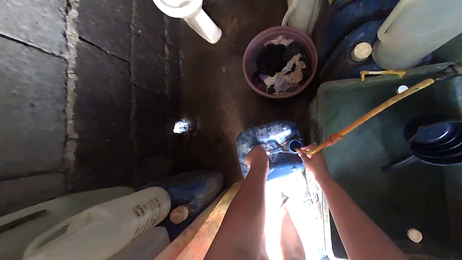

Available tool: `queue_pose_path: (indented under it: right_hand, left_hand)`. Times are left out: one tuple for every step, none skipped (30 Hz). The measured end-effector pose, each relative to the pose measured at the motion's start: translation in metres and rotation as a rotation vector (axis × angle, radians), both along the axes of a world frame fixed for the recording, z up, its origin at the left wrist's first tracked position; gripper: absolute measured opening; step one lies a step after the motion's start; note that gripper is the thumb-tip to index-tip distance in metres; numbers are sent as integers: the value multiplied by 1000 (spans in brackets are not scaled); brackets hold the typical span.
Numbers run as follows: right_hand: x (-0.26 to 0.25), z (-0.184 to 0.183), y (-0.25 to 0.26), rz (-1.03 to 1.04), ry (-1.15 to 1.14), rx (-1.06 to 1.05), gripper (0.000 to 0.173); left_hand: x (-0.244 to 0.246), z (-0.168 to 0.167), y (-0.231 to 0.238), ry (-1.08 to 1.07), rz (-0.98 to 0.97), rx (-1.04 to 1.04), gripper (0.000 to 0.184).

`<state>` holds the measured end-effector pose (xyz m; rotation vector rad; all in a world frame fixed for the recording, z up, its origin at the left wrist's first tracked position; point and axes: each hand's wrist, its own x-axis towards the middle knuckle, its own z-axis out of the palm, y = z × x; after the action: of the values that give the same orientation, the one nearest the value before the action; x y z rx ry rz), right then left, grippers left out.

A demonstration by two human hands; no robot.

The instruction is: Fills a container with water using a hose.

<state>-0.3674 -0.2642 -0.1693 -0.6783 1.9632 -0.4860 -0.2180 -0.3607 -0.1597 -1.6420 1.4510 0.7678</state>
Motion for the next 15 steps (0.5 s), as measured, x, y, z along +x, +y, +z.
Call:
queue_pose_path:
  right_hand:
    - [0,-1,1,0,3,-14,35]
    - [0,-3,2,-2,7,-31,35]
    - [0,-4,3,-3,10,-45,35]
    - [0,-5,4,-2,11,-55,35]
    - [0,-5,4,-3,10,-61,35]
    - [1,-5,4,-5,7,-62,35]
    - [1,-5,4,-6,5,-59,35]
    - [1,-6,4,-5,4,-56,35]
    - [1,-7,4,-4,4,-54,35]
    - [0,-7,4,-3,5,-51,35]
    - [0,-7,4,-4,5,-51,35]
    - [0,-7,4,-6,4,-50,35]
    - [0,-6,4,-5,5,-47,35]
    - [0,-5,4,-3,9,-40,35]
    - [0,-5,4,1,17,-30,35]
  left_hand:
    - [0,0,0,6,2,-1,37]
    - [0,0,-1,7,3,1,38]
    - [0,1,-2,8,2,3,38]
    - [0,2,-3,8,1,4,38]
    - [0,3,-3,10,2,1,39]
    - [0,2,-3,10,2,-1,39]
    - [0,2,-3,9,1,-1,38]
    - [-1,2,-3,7,3,2,37]
    - [-1,1,-3,6,10,1,35]
    - [-1,1,-2,5,14,-2,35]
    - [-1,0,-2,4,14,-5,34]
    - [-1,0,-2,3,12,-7,35]
    - [-1,0,-1,0,10,-7,36]
    - [-1,0,-2,-3,12,-5,36]
    - [-1,-1,-1,-4,15,-5,36]
